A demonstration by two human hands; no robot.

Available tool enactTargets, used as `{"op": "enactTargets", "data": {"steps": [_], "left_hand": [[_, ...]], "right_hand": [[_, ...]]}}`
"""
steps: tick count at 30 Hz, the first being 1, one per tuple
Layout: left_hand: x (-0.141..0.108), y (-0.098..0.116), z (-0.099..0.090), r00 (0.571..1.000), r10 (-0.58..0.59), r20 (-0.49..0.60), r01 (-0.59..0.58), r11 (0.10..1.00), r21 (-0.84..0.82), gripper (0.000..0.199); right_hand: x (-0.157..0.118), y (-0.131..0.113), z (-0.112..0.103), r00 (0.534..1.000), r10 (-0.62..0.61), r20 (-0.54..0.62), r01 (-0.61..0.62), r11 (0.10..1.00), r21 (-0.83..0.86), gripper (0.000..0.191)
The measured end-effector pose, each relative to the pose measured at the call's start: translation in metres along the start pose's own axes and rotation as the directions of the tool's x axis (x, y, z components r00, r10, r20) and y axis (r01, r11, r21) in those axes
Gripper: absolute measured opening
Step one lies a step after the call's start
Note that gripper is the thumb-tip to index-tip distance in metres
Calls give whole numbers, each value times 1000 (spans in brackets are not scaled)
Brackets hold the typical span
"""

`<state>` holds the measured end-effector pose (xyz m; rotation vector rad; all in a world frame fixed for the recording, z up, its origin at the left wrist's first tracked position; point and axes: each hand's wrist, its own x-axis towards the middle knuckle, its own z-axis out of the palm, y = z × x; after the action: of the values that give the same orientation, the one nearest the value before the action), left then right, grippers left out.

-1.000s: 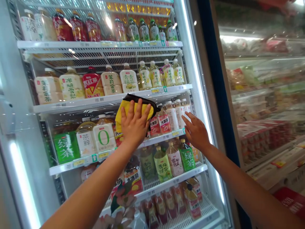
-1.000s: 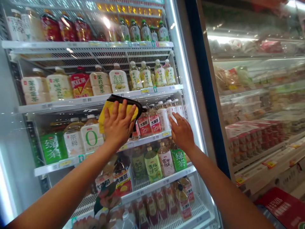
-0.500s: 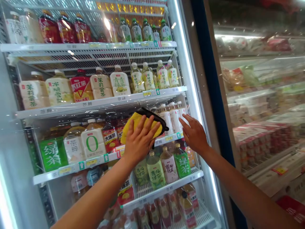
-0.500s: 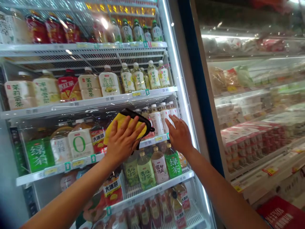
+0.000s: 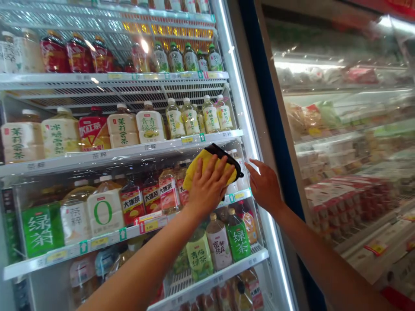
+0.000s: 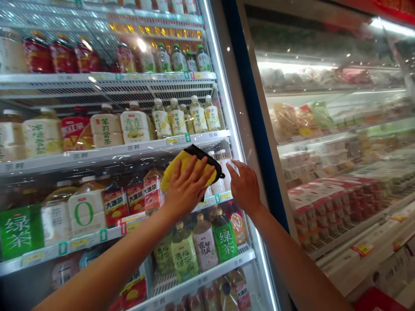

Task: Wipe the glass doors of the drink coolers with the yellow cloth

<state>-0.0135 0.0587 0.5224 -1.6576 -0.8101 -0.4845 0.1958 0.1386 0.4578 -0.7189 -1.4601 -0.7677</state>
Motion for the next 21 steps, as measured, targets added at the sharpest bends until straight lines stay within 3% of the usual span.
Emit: {"op": "enactTargets", "data": {"steps": [3,5,7,11,14,16,18,21], "left_hand": [[-27,-7,-6,996,90,1,-90,996,21,62],[-25,-13,-8,998,58,-12,-58,998,22,62],[-5,-16,-7,999,-27,-30,27,1000,12,61],[67,-4,8,969,-240,-54,236,969,-68,63],[101,16,23,962,-266,-55,258,958,-123,61],[97,28,31,984,-165,-62,156,979,-129,60],[76,32,35,996,-28,-79,20,994,-110,60],[43,22,32,991,80,-109,-87,994,-60,62]], "right_hand": [[-8,7,0,1000,-21,2,21,1000,10,54],[-11,12,-1,999,-30,11,30,999,13,57],[-11,17,-4,998,-46,31,45,999,15,58],[-8,29,-11,998,-42,54,41,999,22,56],[-8,38,-15,999,11,46,-12,999,29,56],[-10,43,-16,999,39,33,-40,999,35,55],[-15,48,-17,998,53,24,-54,998,43,55],[-23,55,-16,997,74,29,-75,996,46,54]]}}
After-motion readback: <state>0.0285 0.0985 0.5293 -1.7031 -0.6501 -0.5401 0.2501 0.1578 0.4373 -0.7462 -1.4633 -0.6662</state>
